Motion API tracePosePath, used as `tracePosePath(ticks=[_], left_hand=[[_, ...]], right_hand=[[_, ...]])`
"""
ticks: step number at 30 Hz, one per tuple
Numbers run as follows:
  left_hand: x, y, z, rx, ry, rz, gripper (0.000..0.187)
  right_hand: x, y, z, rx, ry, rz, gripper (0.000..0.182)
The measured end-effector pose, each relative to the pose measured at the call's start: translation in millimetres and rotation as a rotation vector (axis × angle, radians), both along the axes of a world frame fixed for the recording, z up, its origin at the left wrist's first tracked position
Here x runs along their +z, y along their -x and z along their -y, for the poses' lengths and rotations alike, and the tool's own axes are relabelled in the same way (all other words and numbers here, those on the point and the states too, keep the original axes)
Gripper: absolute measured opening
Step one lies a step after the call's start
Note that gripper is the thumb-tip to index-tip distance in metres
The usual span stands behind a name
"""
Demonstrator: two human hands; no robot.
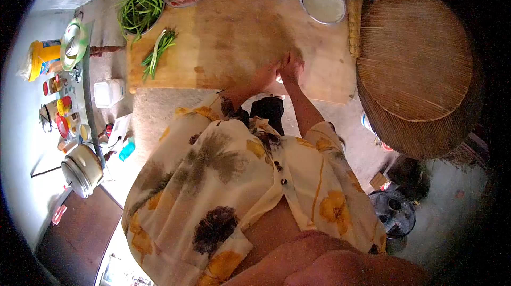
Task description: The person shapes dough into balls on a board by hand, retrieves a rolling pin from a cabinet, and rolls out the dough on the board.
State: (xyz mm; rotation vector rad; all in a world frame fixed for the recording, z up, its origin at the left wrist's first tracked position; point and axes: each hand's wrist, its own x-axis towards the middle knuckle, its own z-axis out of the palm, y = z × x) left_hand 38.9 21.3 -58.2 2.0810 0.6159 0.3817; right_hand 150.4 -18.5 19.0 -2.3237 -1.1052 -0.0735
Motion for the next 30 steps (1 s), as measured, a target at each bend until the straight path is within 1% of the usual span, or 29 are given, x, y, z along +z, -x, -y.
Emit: tracePosePath(ticks=[1, 2, 3, 4, 5, 6, 7, 8, 9, 11, 12, 13, 14, 15, 16, 17, 18, 19, 20, 21, 22, 23, 24, 25, 26, 27, 28, 29, 30], left_hand=[[22, -7, -14, -0.03, 0.014, -0.084, 0.022], [47, -11, -23, -0.101, 0.059, -0.219, 0.022], [83, -11, -29, -0.182, 0.118, -0.352, 0.023], [120, -11, -34, -0.251, 0.148, -0.423, 0.024], [149, -9, -34, -0.305, 0.157, -0.455, 0.025], [142, 1, -22, -0.286, 0.058, -0.34, 0.026], [136, 11, -9, -0.261, -0.05, -0.23, 0.026], [126, 20, -1, -0.206, -0.259, -0.012, 0.027], [120, 29, 6, -0.201, -0.256, -0.019, 0.027], [107, 42, 14, -0.012, -0.098, 0.04, 0.027], [94, 45, 15, 0.046, 0.03, 0.006, 0.03], [78, 45, 18, 0.094, 0.217, -0.055, 0.032], [55, 40, 17, 0.131, 0.456, -0.117, 0.035], [36, 35, 17, 0.152, 0.739, -0.142, 0.037], [36, 25, 13, 0.178, 0.988, -0.167, 0.04], [39, 17, 12, 0.193, 1.28, -0.197, 0.047], [32, 8, 10, 0.187, 1.279, -0.191, 0.047], [24, -1, 8, 0.05, 1.028, -0.287, 0.043], [16, -4, 12, -0.017, 0.903, -0.33, 0.042], [20, -6, 13, -0.079, 0.775, -0.37, 0.04], [25, -5, 18, 0.144, 0.742, -0.061, 0.037], [29, -2, 20, 0.256, 0.724, 0.096, 0.036], [42, 1, 20, 0.352, 0.69, 0.252, 0.035], [86, 16, 8, 0.161, 0.462, 0.066, 0.035], [119, 27, 3, -0.023, 0.229, -0.117, 0.036], [131, 33, 8, -0.019, 0.227, -0.121, 0.036], [140, 39, 14, -0.034, 0.035, -0.076, 0.035], [143, 41, 16, -0.049, -0.158, -0.031, 0.034], [119, 40, 22, -0.026, -0.191, -0.044, 0.029]], right_hand=[[-3, -5, 0, -0.003, -0.005, 0.01, 0.027], [-5, -7, 0, -0.007, -0.005, -0.145, 0.029], [-1, -7, 0, -0.012, 0.001, -0.303, 0.031], [3, -6, 5, -0.014, 0.005, -0.298, 0.031], [21, -2, 10, -0.086, -0.004, -0.493, 0.031], [33, 3, 16, -0.16, -0.014, -0.69, 0.031], [31, 8, 28, -0.161, -0.011, -0.689, 0.031], [21, 14, 39, -0.067, -0.113, -0.424, 0.03], [16, 15, 42, -0.007, -0.1, -0.325, 0.028], [5, 17, 49, 0.1, -0.083, -0.113, 0.025], [4, 12, 38, 0.09, -0.105, -0.08, 0.023], [3, 10, 30, 0.082, -0.124, -0.049, 0.021], [0, 5, 24, 0.087, -0.128, -0.055, 0.021], [-3, -2, 21, 0.085, -0.016, -0.059, 0.02], [-7, -6, 21, 0.079, 0.101, -0.061, 0.019], [-12, -7, 18, 0.075, 0.101, -0.057, 0.019], [-21, -8, 17, 0.07, -0.037, -0.006, 0.021], [-24, -9, 18, 0.063, -0.171, 0.044, 0.023], [-27, -12, 21, 0.062, -0.165, 0.048, 0.023], [-24, -15, 20, 0.02, -0.115, -0.242, 0.027], [-21, -17, 21, -0.028, -0.065, -0.531, 0.031], [-18, -19, 22, -0.033, -0.068, -0.526, 0.031], [-2, -17, 22, -0.116, -0.046, -0.714, 0.032], [14, -9, 22, -0.199, -0.024, -0.904, 0.033], [24, 5, 24, -0.199, -0.147, -0.788, 0.028], [24, 17, 32, -0.196, -0.146, -0.793, 0.028], [17, 28, 40, -0.118, -0.219, -0.517, 0.028], [9, 27, 39, -0.106, -0.23, -0.457, 0.028], [-1, 26, 38, -0.095, -0.241, -0.396, 0.028]])
